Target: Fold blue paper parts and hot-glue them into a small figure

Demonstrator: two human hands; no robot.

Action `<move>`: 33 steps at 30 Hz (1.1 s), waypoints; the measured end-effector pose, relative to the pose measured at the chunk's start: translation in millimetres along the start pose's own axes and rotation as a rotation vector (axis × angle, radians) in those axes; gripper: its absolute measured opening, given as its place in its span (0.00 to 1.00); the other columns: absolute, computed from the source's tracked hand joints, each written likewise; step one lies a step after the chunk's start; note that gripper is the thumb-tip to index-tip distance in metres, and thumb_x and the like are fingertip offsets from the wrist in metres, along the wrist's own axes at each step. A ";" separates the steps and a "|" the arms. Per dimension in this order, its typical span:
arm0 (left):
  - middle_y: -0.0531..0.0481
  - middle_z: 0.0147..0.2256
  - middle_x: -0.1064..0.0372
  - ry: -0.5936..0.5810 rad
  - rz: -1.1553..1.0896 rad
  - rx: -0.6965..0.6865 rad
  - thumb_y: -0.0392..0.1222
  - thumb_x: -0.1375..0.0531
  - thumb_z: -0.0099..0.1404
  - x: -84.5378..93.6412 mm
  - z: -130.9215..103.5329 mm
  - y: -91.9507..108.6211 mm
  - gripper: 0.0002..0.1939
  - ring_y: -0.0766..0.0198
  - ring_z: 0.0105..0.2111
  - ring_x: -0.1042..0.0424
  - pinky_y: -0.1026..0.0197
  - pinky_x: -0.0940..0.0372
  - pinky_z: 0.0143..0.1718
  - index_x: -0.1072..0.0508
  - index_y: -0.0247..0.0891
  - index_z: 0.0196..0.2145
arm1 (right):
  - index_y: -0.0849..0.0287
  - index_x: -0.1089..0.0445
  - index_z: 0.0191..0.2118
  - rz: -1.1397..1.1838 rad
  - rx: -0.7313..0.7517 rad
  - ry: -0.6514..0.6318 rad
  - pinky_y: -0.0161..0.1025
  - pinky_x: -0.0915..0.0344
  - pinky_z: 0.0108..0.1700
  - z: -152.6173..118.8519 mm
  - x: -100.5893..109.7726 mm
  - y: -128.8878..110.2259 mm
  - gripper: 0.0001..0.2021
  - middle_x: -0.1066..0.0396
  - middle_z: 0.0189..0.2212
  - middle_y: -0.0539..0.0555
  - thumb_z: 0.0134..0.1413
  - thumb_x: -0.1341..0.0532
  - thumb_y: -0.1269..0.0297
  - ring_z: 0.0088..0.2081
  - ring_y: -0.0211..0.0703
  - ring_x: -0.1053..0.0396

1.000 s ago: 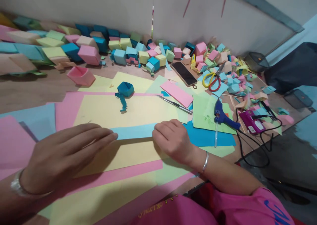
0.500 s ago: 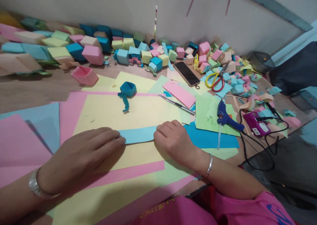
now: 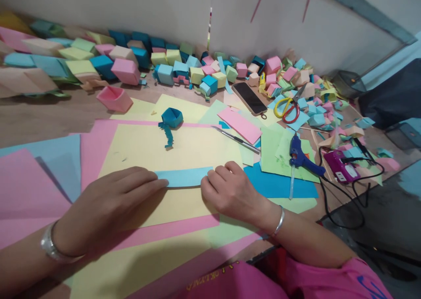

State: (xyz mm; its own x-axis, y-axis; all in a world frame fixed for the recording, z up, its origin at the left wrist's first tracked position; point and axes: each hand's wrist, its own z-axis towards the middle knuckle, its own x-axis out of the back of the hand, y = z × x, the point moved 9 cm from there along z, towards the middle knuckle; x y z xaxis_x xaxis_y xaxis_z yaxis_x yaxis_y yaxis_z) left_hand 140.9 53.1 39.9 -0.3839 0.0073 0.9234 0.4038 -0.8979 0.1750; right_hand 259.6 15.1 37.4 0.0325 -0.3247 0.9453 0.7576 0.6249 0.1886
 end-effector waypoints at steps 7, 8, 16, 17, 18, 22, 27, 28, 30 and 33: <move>0.46 0.30 0.33 -0.033 -0.104 0.097 0.32 0.47 0.66 -8.4 -3.6 -7.8 0.09 0.60 0.30 0.35 0.58 0.40 0.30 0.27 0.36 0.36 | 0.61 0.33 0.27 0.047 -0.077 -0.014 0.41 0.51 0.33 -3.1 -16.4 11.1 0.12 0.35 0.25 0.53 0.61 0.47 0.76 0.30 0.41 0.45; 0.46 0.30 0.34 -0.036 -0.107 0.104 0.33 0.48 0.67 -9.6 -4.1 -8.6 0.09 0.60 0.31 0.36 0.57 0.39 0.31 0.27 0.35 0.37 | 0.61 0.32 0.28 0.054 -0.089 -0.013 0.41 0.51 0.33 -3.3 -17.9 12.6 0.12 0.35 0.25 0.53 0.60 0.48 0.77 0.30 0.41 0.45; 0.46 0.31 0.36 -0.058 -0.140 0.183 0.35 0.47 0.68 -14.9 -6.2 -16.1 0.10 0.59 0.32 0.38 0.56 0.41 0.31 0.26 0.34 0.36 | 0.63 0.32 0.31 0.208 -0.232 -0.050 0.40 0.46 0.35 -9.1 -25.9 21.5 0.11 0.35 0.27 0.55 0.60 0.48 0.77 0.32 0.42 0.42; 0.46 0.32 0.35 -0.051 -0.150 0.201 0.35 0.48 0.68 -15.1 -6.0 -17.5 0.10 0.59 0.32 0.38 0.56 0.41 0.32 0.27 0.35 0.36 | 0.63 0.32 0.32 0.238 -0.259 -0.056 0.40 0.45 0.35 -10.1 -27.7 22.9 0.10 0.35 0.28 0.56 0.60 0.48 0.76 0.33 0.43 0.42; 0.46 0.31 0.35 -0.052 -0.158 0.222 0.36 0.48 0.68 -16.0 -5.9 -19.1 0.10 0.59 0.32 0.38 0.56 0.41 0.31 0.27 0.35 0.35 | 0.63 0.32 0.32 0.271 -0.285 -0.057 0.40 0.45 0.35 -10.9 -29.2 24.5 0.09 0.34 0.28 0.56 0.61 0.48 0.75 0.33 0.43 0.41; 0.48 0.29 0.36 -0.069 -0.177 0.324 0.38 0.48 0.69 -20.7 -5.7 -27.8 0.10 0.60 0.30 0.38 0.57 0.43 0.30 0.28 0.35 0.34 | 0.63 0.33 0.35 0.393 -0.352 -0.032 0.40 0.42 0.36 -11.2 -32.2 28.8 0.08 0.34 0.30 0.56 0.64 0.49 0.71 0.34 0.42 0.39; 0.49 0.28 0.35 -0.081 -0.196 0.410 0.39 0.49 0.68 -23.2 -4.6 -36.5 0.10 0.60 0.29 0.37 0.57 0.44 0.30 0.28 0.36 0.36 | 0.62 0.35 0.36 0.409 -0.384 -0.003 0.40 0.41 0.36 -9.8 -32.2 31.0 0.07 0.34 0.30 0.55 0.63 0.49 0.72 0.34 0.43 0.38; 0.49 0.27 0.35 -0.089 -0.198 0.427 0.39 0.49 0.68 -24.2 -4.7 -38.1 0.11 0.60 0.30 0.37 0.57 0.44 0.31 0.28 0.36 0.35 | 0.62 0.36 0.35 0.406 -0.387 -0.005 0.40 0.41 0.36 -9.7 -32.6 31.1 0.07 0.34 0.30 0.55 0.63 0.49 0.72 0.34 0.43 0.38; 0.49 0.28 0.35 -0.098 -0.197 0.455 0.40 0.48 0.68 -25.3 -4.9 -40.3 0.11 0.59 0.30 0.36 0.57 0.43 0.31 0.27 0.37 0.34 | 0.61 0.36 0.35 0.400 -0.391 -0.007 0.40 0.41 0.36 -9.3 -33.2 31.0 0.07 0.34 0.29 0.55 0.63 0.49 0.72 0.33 0.43 0.38; 0.50 0.27 0.35 -0.095 -0.183 0.490 0.40 0.47 0.66 -24.9 -4.4 -41.7 0.09 0.60 0.29 0.36 0.58 0.44 0.30 0.27 0.38 0.36 | 0.61 0.36 0.34 0.404 -0.400 -0.016 0.40 0.41 0.37 -9.1 -34.9 31.5 0.08 0.34 0.29 0.55 0.63 0.49 0.73 0.34 0.43 0.38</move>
State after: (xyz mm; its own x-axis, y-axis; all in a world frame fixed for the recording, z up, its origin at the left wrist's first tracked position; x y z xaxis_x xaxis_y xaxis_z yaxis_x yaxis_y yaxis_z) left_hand 130.0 88.4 8.1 -0.4168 0.2044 0.8857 0.6867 -0.5676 0.4541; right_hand 288.2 39.7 7.9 0.3630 -0.1029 0.9261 0.8752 0.3786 -0.3010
